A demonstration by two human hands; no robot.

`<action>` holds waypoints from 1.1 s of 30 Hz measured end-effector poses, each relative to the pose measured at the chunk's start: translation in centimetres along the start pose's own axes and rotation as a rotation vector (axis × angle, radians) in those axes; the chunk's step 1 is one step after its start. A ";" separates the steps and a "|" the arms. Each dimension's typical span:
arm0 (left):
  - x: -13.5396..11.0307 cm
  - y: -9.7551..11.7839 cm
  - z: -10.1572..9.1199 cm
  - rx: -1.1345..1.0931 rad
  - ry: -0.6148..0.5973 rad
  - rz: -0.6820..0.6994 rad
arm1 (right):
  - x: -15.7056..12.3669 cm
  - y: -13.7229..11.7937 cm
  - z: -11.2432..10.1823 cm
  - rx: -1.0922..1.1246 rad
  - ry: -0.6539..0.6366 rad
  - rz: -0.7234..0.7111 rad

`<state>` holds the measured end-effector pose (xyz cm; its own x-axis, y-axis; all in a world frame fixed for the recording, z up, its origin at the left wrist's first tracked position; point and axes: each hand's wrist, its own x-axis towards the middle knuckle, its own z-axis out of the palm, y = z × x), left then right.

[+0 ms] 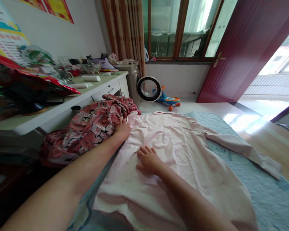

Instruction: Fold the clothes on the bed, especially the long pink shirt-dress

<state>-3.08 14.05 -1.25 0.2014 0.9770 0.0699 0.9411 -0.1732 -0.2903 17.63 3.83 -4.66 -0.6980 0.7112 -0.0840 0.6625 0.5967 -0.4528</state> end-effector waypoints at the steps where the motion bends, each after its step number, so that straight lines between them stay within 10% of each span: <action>1: -0.1 0.7 0.3 0.007 0.012 -0.021 | -0.3 -0.2 0.1 0.011 -0.013 -0.029; 5: 0.1 4.5 0.9 -0.137 0.162 0.064 | -2.0 -0.7 -0.6 0.075 -0.007 -0.075; 9: 0.8 7.0 3.1 -0.349 0.015 0.283 | -4.4 -1.2 -1.1 0.078 0.020 -0.061; 16: -0.6 4.4 5.4 -0.320 -0.003 0.113 | -9.4 -0.6 -0.1 0.039 -0.040 -0.008; 25: -10.8 2.6 3.0 -0.279 0.024 -0.009 | -13.8 -3.3 0.4 0.087 0.069 -0.032; 33: -19.4 2.4 2.8 -0.705 -0.077 -0.318 | -14.2 -7.3 3.9 0.041 0.035 -0.137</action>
<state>-5.47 -5.01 -6.03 -0.1020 0.9945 -0.0254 0.9060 0.1034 0.4104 21.66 -12.10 -3.57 -0.7711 0.6367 0.0116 0.5492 0.6741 -0.4939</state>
